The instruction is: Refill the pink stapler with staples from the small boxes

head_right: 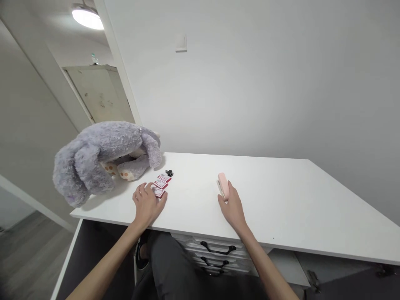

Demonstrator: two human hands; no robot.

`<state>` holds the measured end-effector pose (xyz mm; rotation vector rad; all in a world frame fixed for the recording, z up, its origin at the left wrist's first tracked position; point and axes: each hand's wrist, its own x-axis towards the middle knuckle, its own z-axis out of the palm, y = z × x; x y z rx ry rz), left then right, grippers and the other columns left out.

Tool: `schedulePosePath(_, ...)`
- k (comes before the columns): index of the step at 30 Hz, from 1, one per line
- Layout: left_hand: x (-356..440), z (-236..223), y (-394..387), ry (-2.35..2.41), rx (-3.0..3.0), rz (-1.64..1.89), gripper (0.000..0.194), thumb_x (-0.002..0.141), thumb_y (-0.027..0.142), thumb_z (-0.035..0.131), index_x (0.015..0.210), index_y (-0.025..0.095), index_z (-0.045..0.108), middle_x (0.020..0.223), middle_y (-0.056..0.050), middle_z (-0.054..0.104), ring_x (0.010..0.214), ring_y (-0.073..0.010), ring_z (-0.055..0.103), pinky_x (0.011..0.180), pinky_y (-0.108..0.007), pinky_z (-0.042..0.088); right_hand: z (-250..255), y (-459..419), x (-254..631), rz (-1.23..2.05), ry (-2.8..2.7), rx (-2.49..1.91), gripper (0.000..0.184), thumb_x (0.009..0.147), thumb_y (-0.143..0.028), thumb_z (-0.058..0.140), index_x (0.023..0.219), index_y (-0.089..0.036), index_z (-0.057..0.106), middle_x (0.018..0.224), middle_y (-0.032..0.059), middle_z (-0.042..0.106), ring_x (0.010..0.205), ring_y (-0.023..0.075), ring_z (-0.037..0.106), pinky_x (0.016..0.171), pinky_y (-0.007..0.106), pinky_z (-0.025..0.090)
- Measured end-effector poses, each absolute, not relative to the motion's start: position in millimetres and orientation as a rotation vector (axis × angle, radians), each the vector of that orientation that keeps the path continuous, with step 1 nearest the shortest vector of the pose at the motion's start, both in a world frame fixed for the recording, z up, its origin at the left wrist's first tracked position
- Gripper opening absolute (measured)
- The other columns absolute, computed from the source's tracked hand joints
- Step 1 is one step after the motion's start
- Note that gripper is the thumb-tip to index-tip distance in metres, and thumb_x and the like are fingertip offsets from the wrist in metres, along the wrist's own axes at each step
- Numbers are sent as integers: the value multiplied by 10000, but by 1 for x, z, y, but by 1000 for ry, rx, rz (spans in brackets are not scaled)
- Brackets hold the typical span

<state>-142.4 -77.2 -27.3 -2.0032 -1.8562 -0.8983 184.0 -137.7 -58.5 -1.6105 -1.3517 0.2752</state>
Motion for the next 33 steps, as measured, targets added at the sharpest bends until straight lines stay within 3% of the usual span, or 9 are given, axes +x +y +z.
schedulePosePath(5, -157, -26, -76, -1948, -2125, -975, 632, 941, 470, 596, 1439, 106, 460, 1356, -227, 620, 1315, -428, 521, 1121, -624, 404, -63, -148, 181, 350, -1324, -1632, 802, 938, -459, 561, 1640, -115, 377, 1580, 228, 540, 1455, 385, 533, 1175, 537, 466)
schedulePosePath(15, -165, -25, -85, -1901, -2235, -1399, 710, 869, 544, 726, 1406, 167, 454, 1392, -194, 607, 1315, -394, 588, 1129, -574, 459, -59, -157, 194, 408, -1353, -1593, 813, 931, -502, 606, 1634, -155, 392, 1631, 203, 505, 1499, 373, 501, 1214, 563, 432)
schedulePosePath(21, -122, -22, -95, -1646, -2693, -1291, 613, 893, 462, 773, 1394, 238, 502, 1409, -137, 620, 1340, -336, 587, 1156, -519, 445, -54, -160, 191, 497, -1273, -1609, 819, 954, -544, 596, 1642, -154, 382, 1621, 199, 522, 1481, 365, 528, 1213, 545, 439)
schedulePosePath(29, -54, -25, -80, -1506, -3117, -1220, 707, 885, 372, 813, 1470, 259, 434, 1483, -142, 568, 1361, -316, 572, 1176, -506, 436, -52, -158, 192, 534, -1186, -1590, 721, 975, -550, 590, 1582, -183, 463, 1524, 195, 619, 1388, 347, 624, 1166, 530, 490)
schedulePosePath(33, -35, -24, -73, -1441, -3210, -1206, 659, 866, 366, 835, 1414, 264, 484, 1491, -135, 580, 1367, -325, 571, 1174, -513, 433, -53, -159, 192, 537, -1186, -1593, 673, 980, -550, 594, 1548, -202, 496, 1498, 184, 639, 1365, 350, 638, 1152, 544, 492)
